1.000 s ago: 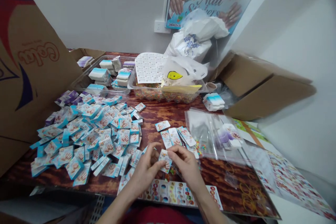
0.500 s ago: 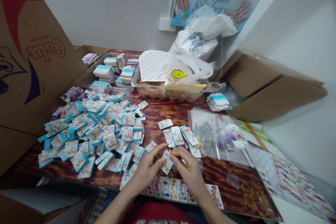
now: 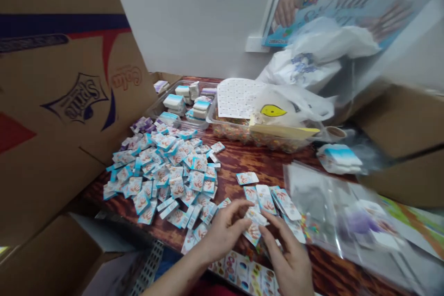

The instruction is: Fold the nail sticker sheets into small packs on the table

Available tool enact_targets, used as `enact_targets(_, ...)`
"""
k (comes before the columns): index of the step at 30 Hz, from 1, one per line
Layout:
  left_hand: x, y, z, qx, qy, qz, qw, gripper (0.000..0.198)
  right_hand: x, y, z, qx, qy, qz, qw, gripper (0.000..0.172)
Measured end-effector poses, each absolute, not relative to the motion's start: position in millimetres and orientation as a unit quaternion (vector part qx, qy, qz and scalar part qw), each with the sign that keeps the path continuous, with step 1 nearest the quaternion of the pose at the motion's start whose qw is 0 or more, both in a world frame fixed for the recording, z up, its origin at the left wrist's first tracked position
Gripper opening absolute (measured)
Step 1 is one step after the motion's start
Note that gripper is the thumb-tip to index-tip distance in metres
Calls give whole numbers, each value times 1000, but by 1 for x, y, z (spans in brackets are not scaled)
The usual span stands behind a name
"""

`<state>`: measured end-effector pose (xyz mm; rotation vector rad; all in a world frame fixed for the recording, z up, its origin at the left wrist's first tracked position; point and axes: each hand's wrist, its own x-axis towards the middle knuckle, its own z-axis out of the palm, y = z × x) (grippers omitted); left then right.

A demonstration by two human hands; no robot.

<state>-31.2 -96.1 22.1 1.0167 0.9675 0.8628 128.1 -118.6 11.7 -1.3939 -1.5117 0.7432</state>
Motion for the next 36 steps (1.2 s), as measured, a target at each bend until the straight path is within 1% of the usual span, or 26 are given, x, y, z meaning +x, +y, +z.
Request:
enact_targets(2, -31, -97, 24, 464, 431, 387, 670, 42, 129, -118, 7, -559, -612, 293, 477, 24)
enact_targets(4, -30, -99, 25, 469, 434, 383, 667, 38, 131, -117, 3, -548, -612, 307, 480, 22)
enact_targets(7, -30, -100, 25, 488, 447, 367, 654, 32, 133, -115, -2, -545, -595, 355, 472, 25)
enact_targets(9, -32, -101, 25, 521, 462, 359, 622, 30, 134, -116, -3, -557, -558, 408, 462, 30)
enact_targets(11, -37, -102, 27, 550, 490, 357, 574, 29, 135, -118, -5, -579, -494, 456, 461, 38)
enact_targets(14, -57, -107, 33, 550, 559, 393, 481, 34, 141, -122, -10, -609, -426, 492, 453, 50)
enact_targets(16, -79, -111, 39, 522, 596, 443, 421, 39, 146, -123, -13, -620, -423, 499, 433, 50)
enact_targets(18, -106, -116, 44, 489, 624, 496, 354, 38, 151, -122, -16, -625, -428, 505, 413, 47)
enact_targets(20, -134, -118, 43, 466, 663, 525, 259, 37, 152, -121, -15, -618, -441, 511, 404, 43)
enact_targets(23, -171, -118, 27, 473, 736, 481, 57, 34, 147, -118, -8, -599, -480, 488, 415, 35)
enact_targets(24, -180, -117, 19, 480, 743, 466, 14, 36, 145, -117, -4, -593, -495, 479, 417, 32)
enact_targets(26, -193, -114, 2, 513, 741, 431, -37, 38, 142, -117, 2, -581, -537, 465, 397, 27)
enact_targets(29, -199, -112, -15, 543, 729, 410, -78, 39, 142, -123, 6, -570, -634, 415, 319, 20)
enact_targets(33, -198, -112, -19, 548, 719, 418, -89, 39, 148, -146, 2, -571, -737, 311, 187, 19)
enact_targets(36, -195, -114, -20, 556, 706, 430, -88, 40, 153, -164, -4, -583, -767, 230, 135, 10)
